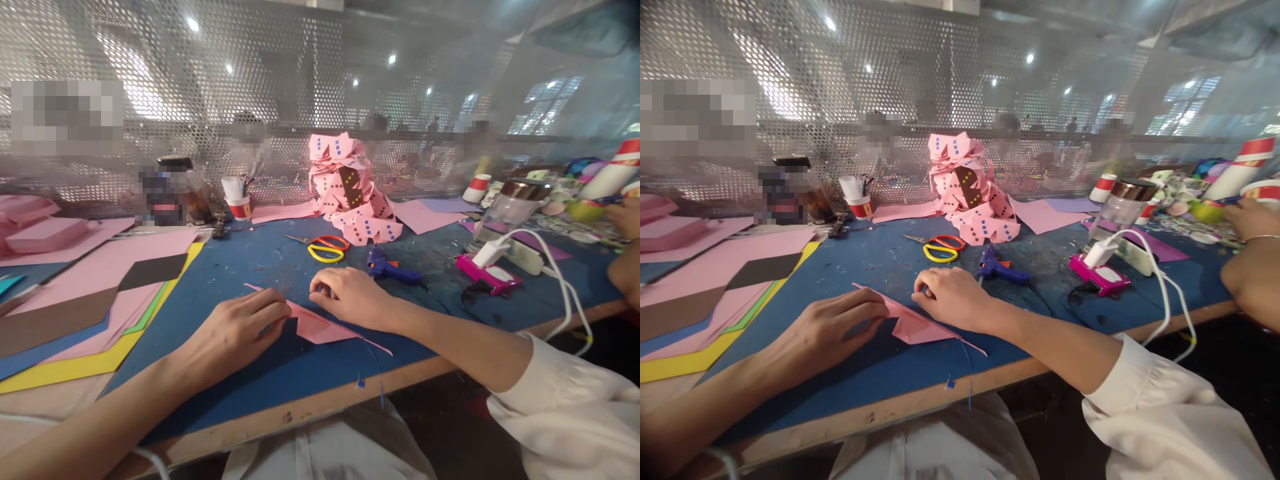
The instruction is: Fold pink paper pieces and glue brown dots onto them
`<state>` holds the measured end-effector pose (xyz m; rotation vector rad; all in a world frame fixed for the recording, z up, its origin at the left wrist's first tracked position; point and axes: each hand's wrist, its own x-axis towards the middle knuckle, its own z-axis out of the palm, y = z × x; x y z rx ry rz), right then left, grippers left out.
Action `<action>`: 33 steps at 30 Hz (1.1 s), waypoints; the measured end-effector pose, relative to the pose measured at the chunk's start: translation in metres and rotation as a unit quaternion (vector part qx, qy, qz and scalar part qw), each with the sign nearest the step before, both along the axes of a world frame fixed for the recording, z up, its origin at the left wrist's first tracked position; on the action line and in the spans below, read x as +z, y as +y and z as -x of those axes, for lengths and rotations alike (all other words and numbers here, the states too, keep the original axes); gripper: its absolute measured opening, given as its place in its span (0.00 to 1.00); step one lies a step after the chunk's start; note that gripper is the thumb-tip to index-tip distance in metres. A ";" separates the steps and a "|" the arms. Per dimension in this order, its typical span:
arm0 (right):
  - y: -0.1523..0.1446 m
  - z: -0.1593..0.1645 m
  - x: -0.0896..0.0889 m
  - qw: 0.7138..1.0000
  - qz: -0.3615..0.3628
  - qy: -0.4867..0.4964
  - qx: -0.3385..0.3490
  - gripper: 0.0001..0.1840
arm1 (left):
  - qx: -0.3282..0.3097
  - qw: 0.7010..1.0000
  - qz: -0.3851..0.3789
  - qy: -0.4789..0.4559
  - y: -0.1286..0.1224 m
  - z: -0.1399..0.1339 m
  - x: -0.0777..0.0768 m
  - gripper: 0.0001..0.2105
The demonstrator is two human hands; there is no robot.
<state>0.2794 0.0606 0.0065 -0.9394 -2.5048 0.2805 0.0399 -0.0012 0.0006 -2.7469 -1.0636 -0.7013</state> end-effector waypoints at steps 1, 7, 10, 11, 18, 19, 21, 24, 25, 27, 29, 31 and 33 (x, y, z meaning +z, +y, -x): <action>0.000 0.000 0.000 1.000 0.001 0.001 0.003 0.06 | 0.002 1.000 0.007 0.005 0.000 -0.001 0.000 0.08; 0.001 0.000 -0.002 1.000 -0.016 0.001 0.019 0.04 | 0.040 0.997 0.020 0.056 0.002 -0.004 0.006 0.08; 0.001 0.001 -0.003 0.999 -0.020 0.004 0.028 0.04 | 0.043 0.997 0.030 0.051 0.003 -0.003 0.003 0.09; 0.001 0.001 -0.003 0.999 -0.023 0.007 0.033 0.04 | 0.042 0.997 0.037 0.048 0.003 -0.002 0.002 0.09; 0.002 0.001 -0.001 0.993 -0.047 0.041 0.100 0.06 | 0.049 0.997 0.058 0.029 0.004 -0.002 -0.003 0.09; 0.002 0.001 -0.001 0.992 -0.050 0.042 0.112 0.07 | 0.048 0.997 0.058 0.027 0.004 -0.002 -0.003 0.09; 0.003 0.001 -0.001 0.990 -0.052 0.039 0.128 0.08 | 0.046 0.997 0.062 0.026 0.003 -0.002 -0.003 0.09; 0.004 0.001 -0.003 0.989 -0.054 0.027 0.136 0.07 | 0.048 0.996 0.067 0.025 0.003 -0.003 -0.002 0.08; 0.004 0.001 -0.004 0.989 -0.054 0.022 0.136 0.06 | 0.048 0.996 0.069 0.024 0.003 -0.004 -0.002 0.08; 0.004 0.002 -0.006 0.989 -0.057 0.014 0.135 0.06 | 0.049 0.996 0.072 0.020 0.003 -0.005 -0.003 0.07; 0.004 0.002 -0.007 0.989 -0.060 0.006 0.134 0.06 | 0.052 0.996 0.072 0.014 0.003 -0.007 -0.003 0.07; 0.005 0.003 -0.008 0.989 -0.061 0.000 0.132 0.06 | 0.058 0.996 0.068 0.002 0.003 -0.008 -0.003 0.07; 0.005 0.004 -0.008 0.990 -0.060 -0.003 0.130 0.06 | 0.066 0.996 0.063 -0.016 0.003 -0.009 -0.004 0.06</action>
